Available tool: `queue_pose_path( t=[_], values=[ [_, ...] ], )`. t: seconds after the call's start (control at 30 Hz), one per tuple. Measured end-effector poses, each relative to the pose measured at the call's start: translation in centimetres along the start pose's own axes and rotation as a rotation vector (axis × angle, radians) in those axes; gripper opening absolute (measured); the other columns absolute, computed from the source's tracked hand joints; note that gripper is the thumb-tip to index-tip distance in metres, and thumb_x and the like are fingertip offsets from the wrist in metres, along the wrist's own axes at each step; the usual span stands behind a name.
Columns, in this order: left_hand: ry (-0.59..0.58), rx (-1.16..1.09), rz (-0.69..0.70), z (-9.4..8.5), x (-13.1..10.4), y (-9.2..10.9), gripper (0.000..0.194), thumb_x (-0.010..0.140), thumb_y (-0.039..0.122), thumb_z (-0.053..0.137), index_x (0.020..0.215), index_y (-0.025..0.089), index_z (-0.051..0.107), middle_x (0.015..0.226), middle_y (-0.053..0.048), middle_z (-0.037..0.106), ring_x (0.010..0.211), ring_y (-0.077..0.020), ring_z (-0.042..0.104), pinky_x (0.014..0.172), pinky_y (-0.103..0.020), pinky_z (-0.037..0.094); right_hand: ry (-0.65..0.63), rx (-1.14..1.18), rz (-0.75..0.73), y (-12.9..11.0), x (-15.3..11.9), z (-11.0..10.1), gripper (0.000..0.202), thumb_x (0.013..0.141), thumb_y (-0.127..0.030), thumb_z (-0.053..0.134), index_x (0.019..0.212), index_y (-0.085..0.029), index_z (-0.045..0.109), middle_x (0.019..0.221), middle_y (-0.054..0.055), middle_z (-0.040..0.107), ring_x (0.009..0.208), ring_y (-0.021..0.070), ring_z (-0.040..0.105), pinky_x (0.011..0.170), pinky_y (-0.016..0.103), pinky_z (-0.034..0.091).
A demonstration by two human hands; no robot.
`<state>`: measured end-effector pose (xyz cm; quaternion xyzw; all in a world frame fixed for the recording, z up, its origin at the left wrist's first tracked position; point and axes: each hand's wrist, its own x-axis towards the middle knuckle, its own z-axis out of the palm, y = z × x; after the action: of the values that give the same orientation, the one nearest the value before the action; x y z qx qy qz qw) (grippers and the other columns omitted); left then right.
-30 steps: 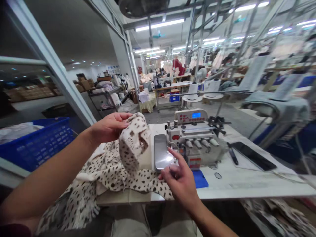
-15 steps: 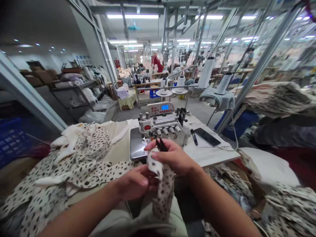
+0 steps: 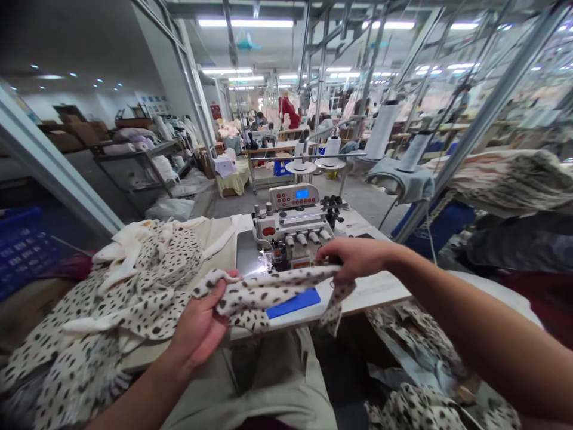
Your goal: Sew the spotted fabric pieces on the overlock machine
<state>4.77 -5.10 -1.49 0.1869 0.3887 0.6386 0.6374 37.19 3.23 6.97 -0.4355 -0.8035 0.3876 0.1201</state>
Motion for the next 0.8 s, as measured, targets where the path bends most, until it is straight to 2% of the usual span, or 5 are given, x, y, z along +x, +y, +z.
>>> queue_pose_path(
  t=[0.2, 0.33, 0.47, 0.63, 0.8],
  values=[
    [0.165, -0.078, 0.117, -2.8, -0.6, 1.7, 0.026, 0.082, 0.006, 0.065, 0.104, 0.018, 0.070, 0.107, -0.008, 0.074, 0.103, -0.0236, 0.071, 0.083, -0.037, 0.064, 0.279, -0.180, -0.002, 3.3, -0.9, -0.5, 0.019, 0.072, -0.021, 0.060, 0.080, -0.006, 0.069, 0.070, -0.005, 0.064, 0.074, 0.0122, 0.061, 0.069, 0.024, 0.043],
    [0.224, -0.014, 0.086, -4.7, -1.3, 0.6, 0.025, 0.076, 0.005, 0.070, 0.098, 0.016, 0.070, 0.101, -0.008, 0.074, 0.091, -0.0208, 0.072, 0.071, -0.029, 0.063, 0.336, -0.217, 0.030, 7.6, -1.2, 3.3, 0.023, 0.069, -0.018, 0.071, 0.091, -0.012, 0.072, 0.082, 0.002, 0.070, 0.078, 0.0192, 0.065, 0.074, 0.030, 0.050],
    [0.197, 0.211, 0.038, -6.6, -1.8, -2.4, 0.027, 0.068, 0.016, 0.083, 0.092, 0.017, 0.070, 0.089, -0.003, 0.073, 0.071, -0.0154, 0.067, 0.050, -0.021, 0.051, 0.513, -0.255, -0.011, 10.3, -2.0, 9.0, 0.052, 0.071, -0.021, 0.073, 0.122, -0.015, 0.066, 0.117, 0.014, 0.063, 0.106, 0.0278, 0.063, 0.085, 0.037, 0.053],
    [0.029, 0.606, 0.024, -7.1, -1.8, -6.2, 0.031, 0.069, 0.034, 0.084, 0.092, 0.018, 0.070, 0.084, -0.005, 0.074, 0.068, -0.0193, 0.066, 0.059, -0.028, 0.053, 0.645, 0.024, -0.032, 5.8, -1.4, 16.6, 0.026, 0.088, -0.033, 0.063, 0.111, -0.021, 0.067, 0.112, 0.011, 0.067, 0.098, 0.0243, 0.065, 0.077, 0.034, 0.054],
    [-0.172, 0.962, 0.153, -5.8, -1.3, -7.5, 0.022, 0.073, 0.033, 0.079, 0.087, 0.021, 0.066, 0.079, -0.003, 0.068, 0.074, -0.0184, 0.061, 0.067, -0.026, 0.048, 0.441, 0.275, -0.141, 0.5, 2.4, 21.4, 0.031, 0.081, -0.035, 0.075, 0.109, -0.023, 0.070, 0.108, 0.007, 0.071, 0.100, 0.0239, 0.065, 0.085, 0.034, 0.051]
  ],
)
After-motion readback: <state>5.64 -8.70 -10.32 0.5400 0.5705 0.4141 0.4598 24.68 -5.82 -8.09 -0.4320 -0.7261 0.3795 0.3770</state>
